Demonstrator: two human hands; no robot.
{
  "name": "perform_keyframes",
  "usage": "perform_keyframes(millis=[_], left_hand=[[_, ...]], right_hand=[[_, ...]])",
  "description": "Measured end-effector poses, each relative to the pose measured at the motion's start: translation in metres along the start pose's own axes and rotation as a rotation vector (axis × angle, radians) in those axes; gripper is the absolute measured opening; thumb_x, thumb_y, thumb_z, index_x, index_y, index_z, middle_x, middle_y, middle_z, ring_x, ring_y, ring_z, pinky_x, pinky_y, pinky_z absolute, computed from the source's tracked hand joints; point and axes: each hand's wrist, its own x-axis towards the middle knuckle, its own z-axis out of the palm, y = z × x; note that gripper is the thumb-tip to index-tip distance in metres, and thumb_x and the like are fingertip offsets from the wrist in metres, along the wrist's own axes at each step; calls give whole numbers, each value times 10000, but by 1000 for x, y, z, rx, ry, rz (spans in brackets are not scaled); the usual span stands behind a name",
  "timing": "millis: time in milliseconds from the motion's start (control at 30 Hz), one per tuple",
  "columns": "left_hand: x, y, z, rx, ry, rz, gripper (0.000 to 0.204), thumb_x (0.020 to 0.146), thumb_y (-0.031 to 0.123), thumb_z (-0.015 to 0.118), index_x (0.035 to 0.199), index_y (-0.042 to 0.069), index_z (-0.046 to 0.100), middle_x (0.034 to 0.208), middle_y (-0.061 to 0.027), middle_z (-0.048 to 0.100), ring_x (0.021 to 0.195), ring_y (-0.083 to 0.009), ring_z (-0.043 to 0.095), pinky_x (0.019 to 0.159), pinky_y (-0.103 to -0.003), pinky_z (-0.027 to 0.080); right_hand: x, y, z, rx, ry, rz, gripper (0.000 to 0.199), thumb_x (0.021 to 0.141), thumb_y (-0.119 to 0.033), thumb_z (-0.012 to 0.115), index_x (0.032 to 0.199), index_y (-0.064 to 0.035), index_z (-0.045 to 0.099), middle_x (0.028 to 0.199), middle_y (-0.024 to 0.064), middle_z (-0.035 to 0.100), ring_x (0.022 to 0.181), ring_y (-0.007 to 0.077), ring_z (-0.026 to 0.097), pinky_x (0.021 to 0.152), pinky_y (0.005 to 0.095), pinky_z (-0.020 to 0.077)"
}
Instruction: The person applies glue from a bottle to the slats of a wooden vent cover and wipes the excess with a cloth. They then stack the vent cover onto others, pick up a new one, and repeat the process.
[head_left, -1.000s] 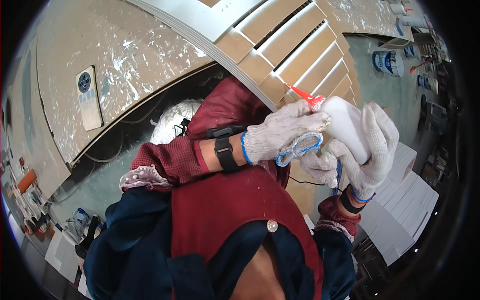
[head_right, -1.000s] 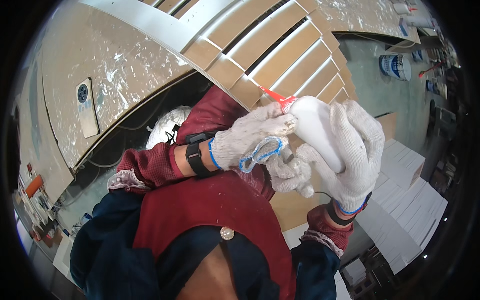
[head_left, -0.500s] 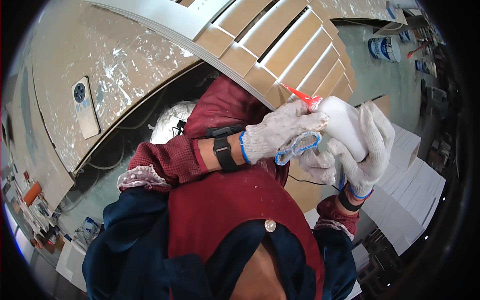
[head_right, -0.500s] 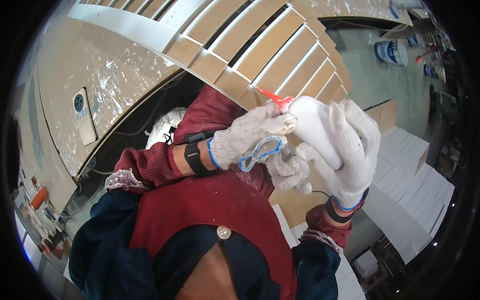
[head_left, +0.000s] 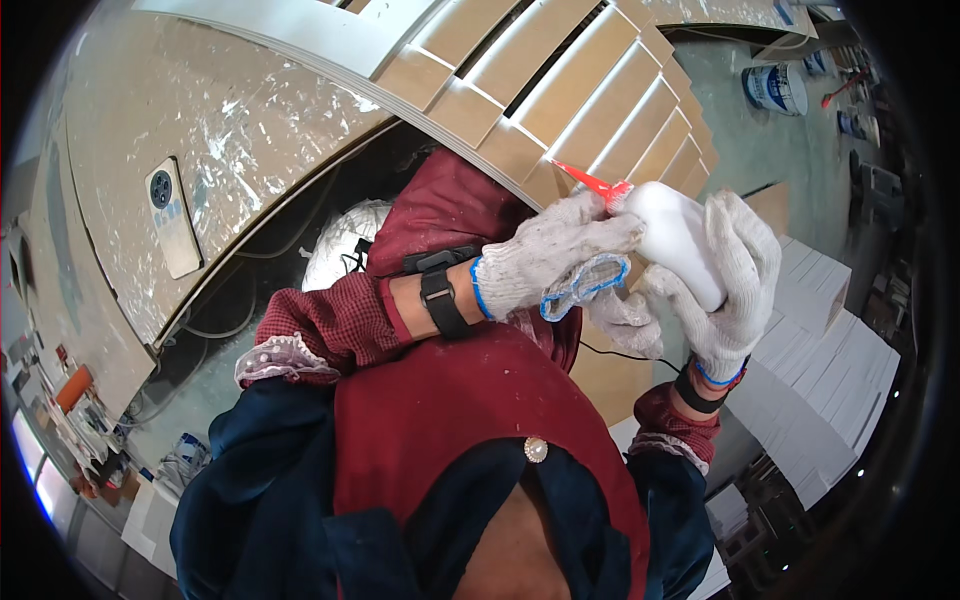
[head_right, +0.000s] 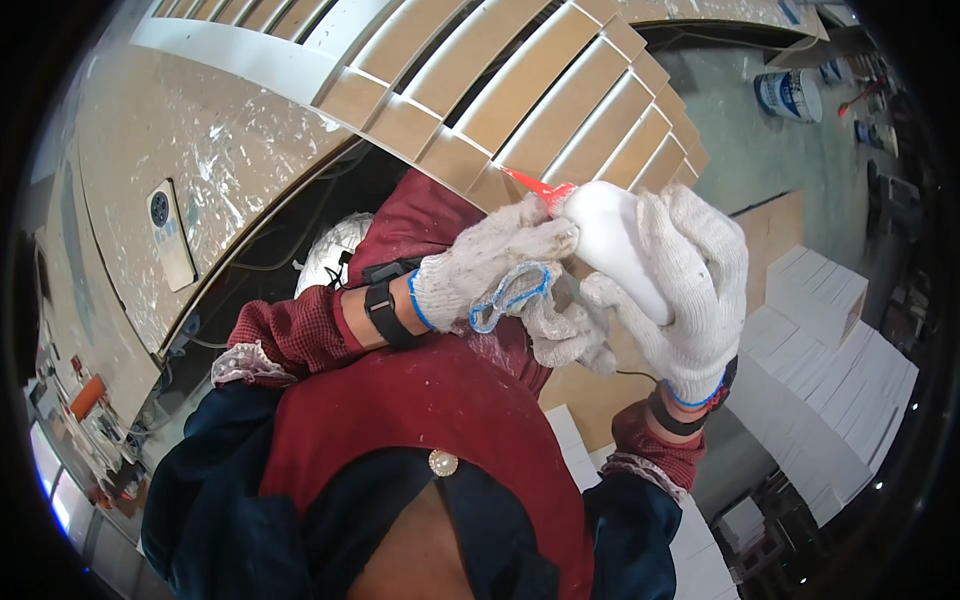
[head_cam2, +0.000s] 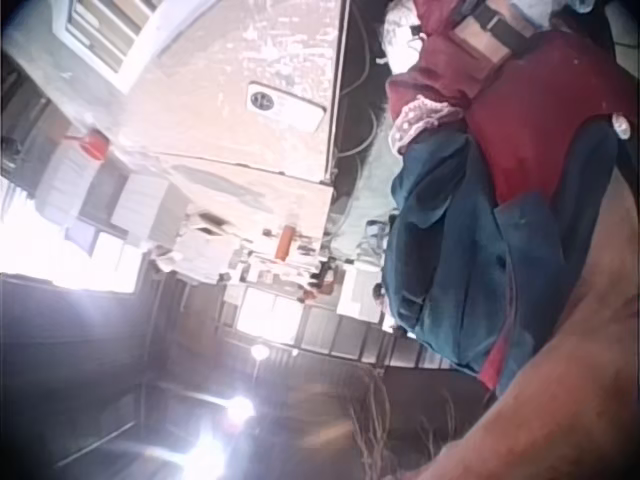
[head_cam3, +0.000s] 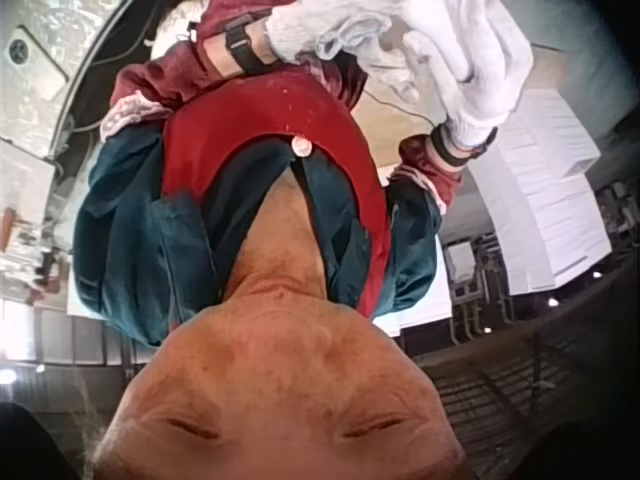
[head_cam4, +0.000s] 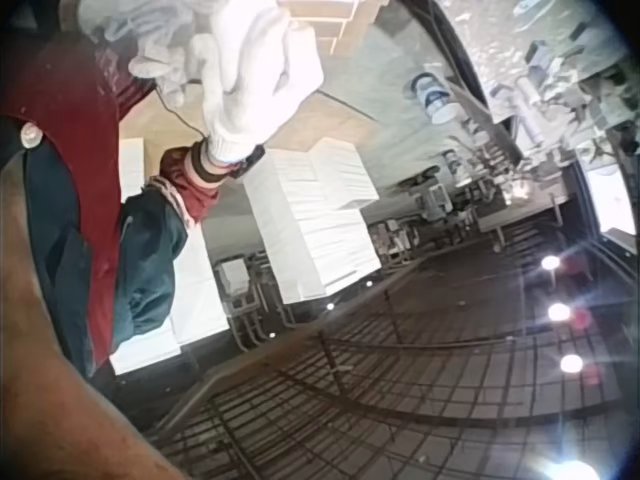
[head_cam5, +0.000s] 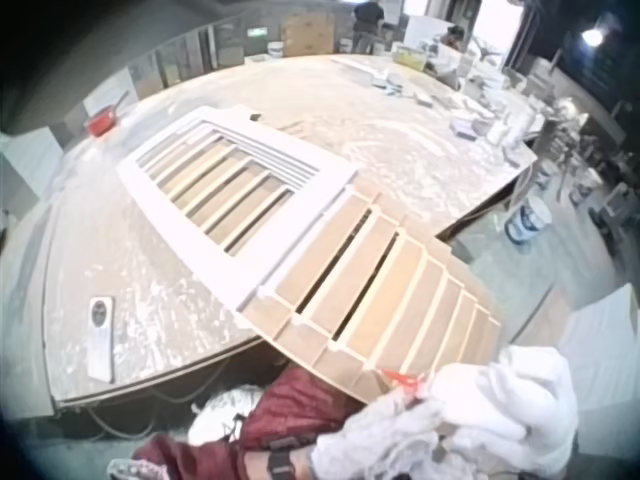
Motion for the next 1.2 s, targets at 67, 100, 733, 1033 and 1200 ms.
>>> perform_keyframes(millis=[67,100,733,1033,1200], left_hand=[[0,-13,-7,315,-55,90,421,847,106,665,1257,107,569,1047,-106,598,882,-246,599,737,-318,497],[-2,-14,-7,402,-72,126,493,814,86,677,1288,134,548,1067,-135,585,902,-302,591,749,-345,499],[-2,-21,9,1080,-154,522,579,824,142,673,1366,108,473,1440,-118,435,1250,-337,475,1051,-385,394],[2,-31,2,1249,-156,382,539,846,147,646,1354,81,477,1412,-102,463,1248,-331,479,1071,-381,370],[9,-44,2,1104,-82,631,662,782,73,692,1389,205,463,1072,-140,546,968,-340,565,858,-404,489]], right_hand=[[-1,-8,-7,-64,-33,27,711,636,-201,846,1261,5,577,1291,209,551,1162,346,543,935,425,463],[-2,-8,-8,-62,-32,27,711,636,-201,846,1261,5,577,1291,209,551,1162,346,543,935,425,463],[-35,-4,-14,-81,33,90,691,557,-181,871,1193,-48,635,1211,176,584,1103,372,570,901,455,472],[-39,4,-2,-54,83,92,733,515,-133,877,1197,-51,622,1214,177,588,1089,357,582,896,436,483],[-43,9,-6,-64,64,87,758,444,-85,883,1165,-79,647,1212,165,584,1073,360,589,872,435,497]])
